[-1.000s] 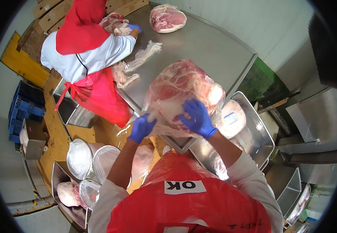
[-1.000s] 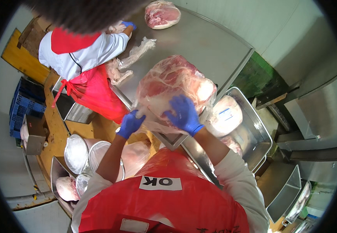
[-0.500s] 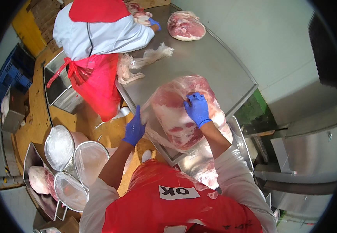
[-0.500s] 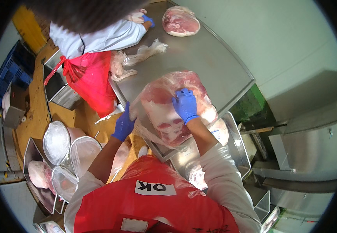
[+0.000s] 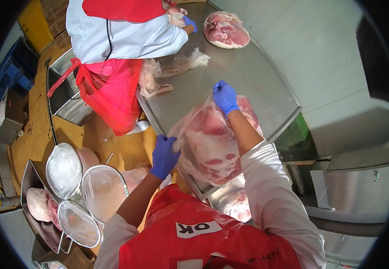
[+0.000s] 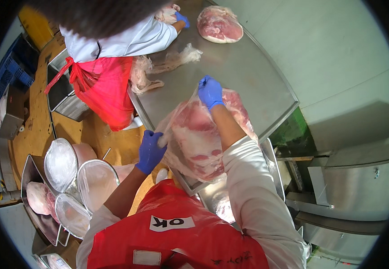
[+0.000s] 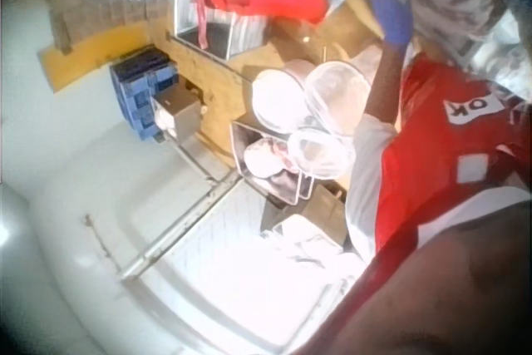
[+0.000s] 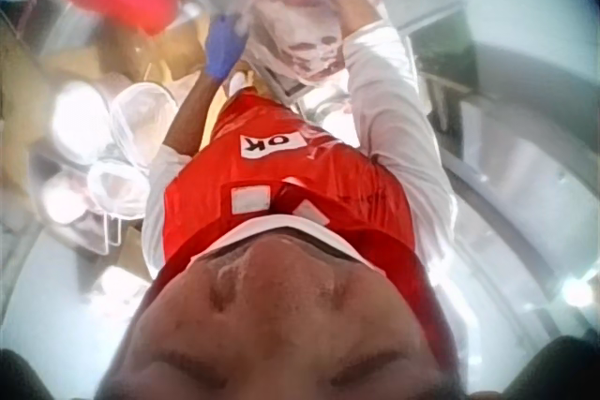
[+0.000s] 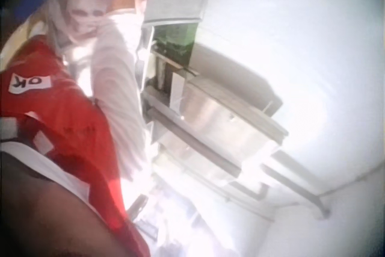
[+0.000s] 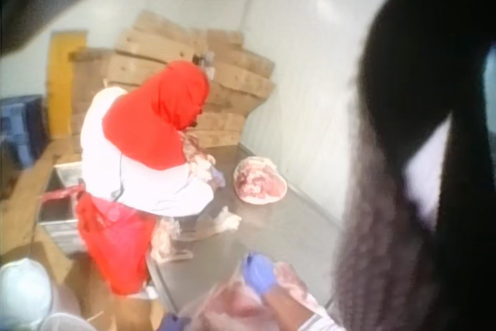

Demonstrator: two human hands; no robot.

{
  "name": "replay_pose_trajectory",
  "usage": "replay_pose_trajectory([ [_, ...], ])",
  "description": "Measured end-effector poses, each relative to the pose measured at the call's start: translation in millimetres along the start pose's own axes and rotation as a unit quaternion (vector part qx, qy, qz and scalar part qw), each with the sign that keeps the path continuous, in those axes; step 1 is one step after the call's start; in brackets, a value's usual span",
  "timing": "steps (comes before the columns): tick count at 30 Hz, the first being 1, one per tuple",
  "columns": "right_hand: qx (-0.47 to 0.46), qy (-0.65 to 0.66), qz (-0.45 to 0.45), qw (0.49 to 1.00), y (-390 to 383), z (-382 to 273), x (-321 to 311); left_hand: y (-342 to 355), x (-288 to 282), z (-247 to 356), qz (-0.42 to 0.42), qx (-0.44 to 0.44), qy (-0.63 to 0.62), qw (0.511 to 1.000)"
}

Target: The person removes a large piece of meat from a plastic bag, places it on a stainless steel table, and uses a knife to trim fat and connective tissue. The trimmed pieces are discarded into a bin, and the cleaned meat is placed into a metal tray with other portions.

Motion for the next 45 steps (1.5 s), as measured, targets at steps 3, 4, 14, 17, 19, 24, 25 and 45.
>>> replay_pose_trajectory([
  [3,0.027,0.237,-0.051,0.970,-16.5,39.3,5.2,24.9,14.9,-23.8,0.012,-0.002,0.018,1.000],
  [4,-0.009,0.219,-0.035,0.975,-18.2,39.2,-6.6,32.4,22.5,-40.9,0.033,-0.002,0.031,0.999],
  [14,0.038,-0.212,-0.056,0.975,-245.8,77.4,-119.2,18.6,77.5,-75.3,-0.056,-0.291,-0.470,0.832],
  [17,0.132,-0.093,0.005,0.987,-255.1,135.4,-118.7,5.9,61.4,-19.3,-0.198,-0.392,-0.547,0.712],
  [19,0.261,0.038,0.005,0.965,-255.1,196.3,-102.7,1.5,70.2,-23.5,-0.224,-0.400,-0.515,0.724],
  [24,0.308,0.081,-0.090,0.944,-208.2,171.4,-117.0,0.3,104.2,-108.1,-0.103,-0.398,-0.654,0.635],
  [25,0.292,0.080,-0.107,0.947,-191.7,147.1,-120.7,2.9,103.8,-132.1,-0.113,-0.365,-0.704,0.599],
  [45,0.274,0.282,-0.162,0.905,-320.8,112.9,-71.4,-80.6,-41.2,80.8,-0.063,-0.304,-0.589,0.746],
])
Point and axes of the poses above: each hand's wrist, its own y-axis towards the middle knuckle, its own x-axis out of the palm, z = x × y, the point moved 3 cm from there along y, towards the middle knuckle, and after that the axes turned 15 degrees about -y, right-handed, at the moved point
